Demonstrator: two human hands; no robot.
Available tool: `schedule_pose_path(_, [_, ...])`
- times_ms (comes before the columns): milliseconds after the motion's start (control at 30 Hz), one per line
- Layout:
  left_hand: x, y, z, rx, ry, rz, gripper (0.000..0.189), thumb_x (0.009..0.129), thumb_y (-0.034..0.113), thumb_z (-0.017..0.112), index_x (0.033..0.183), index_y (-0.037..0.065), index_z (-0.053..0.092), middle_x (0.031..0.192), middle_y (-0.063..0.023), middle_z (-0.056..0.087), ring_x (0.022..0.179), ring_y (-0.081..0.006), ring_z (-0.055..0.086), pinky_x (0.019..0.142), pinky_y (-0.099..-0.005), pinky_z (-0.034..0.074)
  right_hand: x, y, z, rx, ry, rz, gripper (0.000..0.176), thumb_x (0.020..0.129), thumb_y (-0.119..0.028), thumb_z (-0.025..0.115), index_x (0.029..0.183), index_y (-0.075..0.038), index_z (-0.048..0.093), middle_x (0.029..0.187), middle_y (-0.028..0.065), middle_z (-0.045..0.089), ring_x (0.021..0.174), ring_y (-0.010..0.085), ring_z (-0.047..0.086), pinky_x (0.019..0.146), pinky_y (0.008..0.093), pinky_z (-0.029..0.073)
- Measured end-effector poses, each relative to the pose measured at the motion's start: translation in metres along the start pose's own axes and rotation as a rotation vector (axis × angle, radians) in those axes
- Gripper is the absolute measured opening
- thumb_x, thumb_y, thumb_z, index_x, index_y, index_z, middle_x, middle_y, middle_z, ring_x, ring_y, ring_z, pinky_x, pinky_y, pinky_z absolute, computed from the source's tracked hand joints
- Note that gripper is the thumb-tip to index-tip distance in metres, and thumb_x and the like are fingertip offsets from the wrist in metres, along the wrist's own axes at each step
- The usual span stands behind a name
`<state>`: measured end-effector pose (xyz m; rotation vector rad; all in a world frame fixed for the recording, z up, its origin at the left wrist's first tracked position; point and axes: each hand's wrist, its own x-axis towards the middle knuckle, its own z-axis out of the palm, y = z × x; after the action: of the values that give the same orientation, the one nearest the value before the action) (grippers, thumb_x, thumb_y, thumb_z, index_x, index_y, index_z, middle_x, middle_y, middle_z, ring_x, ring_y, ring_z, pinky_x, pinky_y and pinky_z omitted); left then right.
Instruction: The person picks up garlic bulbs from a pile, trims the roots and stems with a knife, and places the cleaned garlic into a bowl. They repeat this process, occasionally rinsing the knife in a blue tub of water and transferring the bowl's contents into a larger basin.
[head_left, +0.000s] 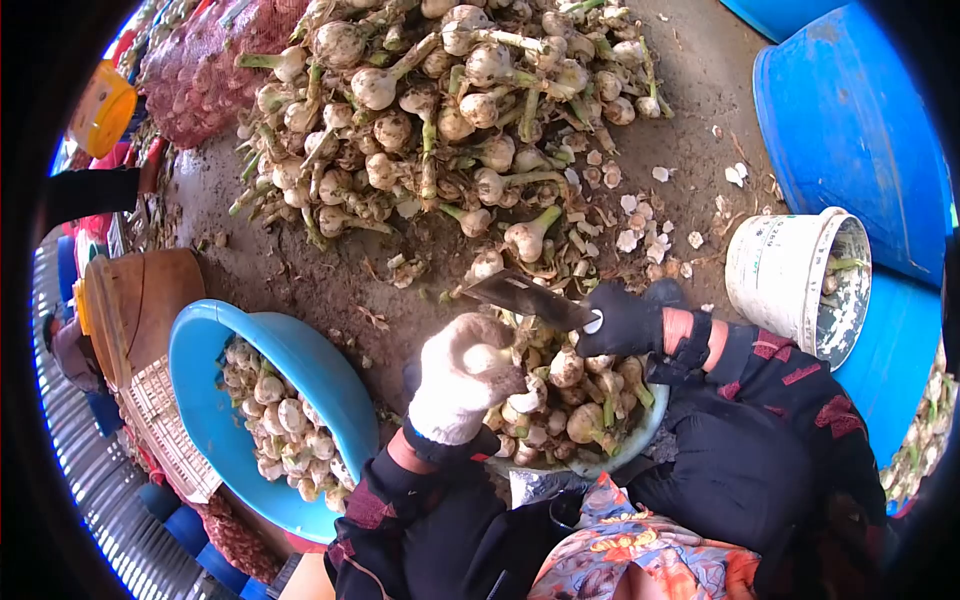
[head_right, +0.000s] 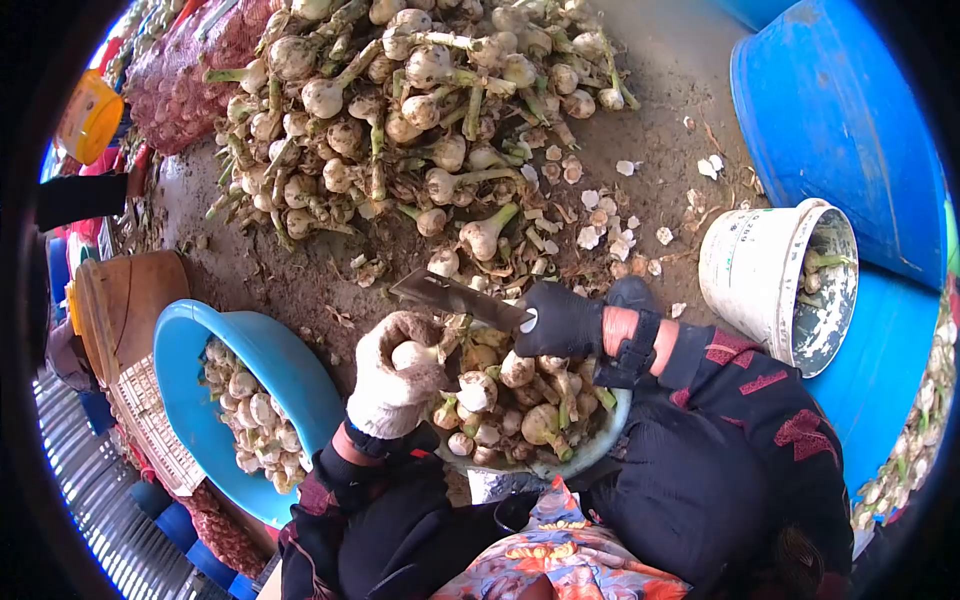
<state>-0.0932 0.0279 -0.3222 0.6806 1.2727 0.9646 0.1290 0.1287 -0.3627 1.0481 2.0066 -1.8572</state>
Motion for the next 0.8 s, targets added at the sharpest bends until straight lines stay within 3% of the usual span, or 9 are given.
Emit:
schedule_pose_path(233, [0.009,0.051,-0.015,-0.593,0.113,0.177,0.028,0.082,0.025,0.060,0.098,0.003,0.049,0.094,-0.0138,0.061,0.074,-0.0197,0.061,0.058,-0.0306,0.053,-0.012,0.018,0.007,-0.099,-0.025,0.076,0.024,0.067,-0.024,0.066,0.077,-0.003,0.066,0.069,0.0150,0.066,0.063,0.0230,0.065,0.062,0.0330,0.050])
schedule_pose_path(267, [-0.004,0.057,-0.010,-0.171,0.072,0.237,0.033,0.083,0.027,0.061,0.102,0.001,0.053,0.097,-0.0147,0.061,0.083,-0.0211,0.061,0.068,-0.0323,0.052,-0.010,0.029,0.006,-0.085,0.008,0.049,0.025,0.067,-0.024,0.067,0.078,-0.002,0.066,0.069,0.0149,0.066,0.062,0.0204,0.064,0.062,0.0316,0.050])
schedule_pose_path(300, [0.002,0.042,-0.028,0.215,-0.183,0.462,0.036,0.082,0.028,0.063,0.103,-0.001,0.058,0.095,-0.0139,0.062,0.084,-0.0220,0.062,0.075,-0.0327,0.050,-0.007,0.041,0.002,-0.072,0.045,0.023,0.025,0.067,-0.023,0.068,0.080,-0.002,0.066,0.069,0.0148,0.065,0.061,0.0177,0.064,0.061,0.0302,0.050])
schedule_pose_path(367, [0.013,0.029,-0.030,0.173,-0.576,0.245,0.032,0.080,0.021,0.067,0.100,-0.002,0.061,0.093,-0.0128,0.062,0.086,-0.0198,0.061,0.077,-0.0317,0.050,-0.004,0.045,-0.009,-0.062,0.113,0.045,0.026,0.067,-0.020,0.070,0.082,0.000,0.065,0.068,0.0108,0.065,0.059,0.0129,0.060,0.058,0.0279,0.048])
schedule_pose_path(433, [0.028,0.027,-0.024,0.110,-0.119,-0.181,0.036,0.073,0.015,0.073,0.101,-0.003,0.060,0.090,-0.0088,0.063,0.083,-0.0154,0.060,0.074,-0.0312,0.049,-0.014,0.021,-0.023,0.348,0.288,0.189,0.026,0.066,-0.018,0.071,0.083,0.001,0.064,0.068,0.0066,0.063,0.060,0.0110,0.058,0.057,0.0276,0.047])
schedule_pose_path(500, [0.065,0.009,-0.023,0.532,0.109,-0.167,0.037,0.074,0.015,0.067,0.106,0.000,0.059,0.084,-0.0101,0.063,0.076,-0.0170,0.062,0.065,-0.0309,0.051,-0.011,0.020,-0.025,0.332,0.296,0.204,0.028,0.066,-0.018,0.073,0.084,0.001,0.063,0.070,0.0039,0.062,0.061,0.0113,0.057,0.056,0.0281,0.047])
schedule_pose_path(567, [0.097,-0.040,-0.048,1.320,-0.084,0.104,0.042,0.077,0.029,0.066,0.107,0.000,0.060,0.081,-0.0127,0.066,0.074,-0.0245,0.065,0.067,-0.0343,0.052,-0.009,0.021,-0.019,0.332,0.331,0.197,0.032,0.065,-0.019,0.075,0.083,0.003,0.062,0.069,0.0054,0.062,0.061,0.0118,0.057,0.056,0.0278,0.047])
schedule_pose_path(667, [0.132,-0.051,-0.030,1.354,-0.003,-0.379,0.061,0.064,0.050,0.066,0.102,0.002,0.063,0.092,-0.0202,0.066,0.088,-0.0327,0.064,0.078,-0.0380,0.051,-0.007,0.026,-0.016,0.357,0.326,0.216,0.033,0.064,-0.020,0.076,0.081,0.004,0.062,0.069,0.0061,0.062,0.061,0.0127,0.058,0.055,0.0282,0.046])
schedule_pose_path(800, [0.133,-0.047,-0.028,1.144,0.128,-0.201,0.055,0.062,0.043,0.069,0.097,0.002,0.064,0.090,-0.0205,0.066,0.088,-0.0338,0.064,0.078,-0.0374,0.051,-0.005,0.029,-0.014,0.354,0.393,0.165,0.028,0.066,-0.020,0.074,0.079,0.001,0.062,0.065,0.0051,0.060,0.059,0.0118,0.057,0.054,0.0301,0.046])
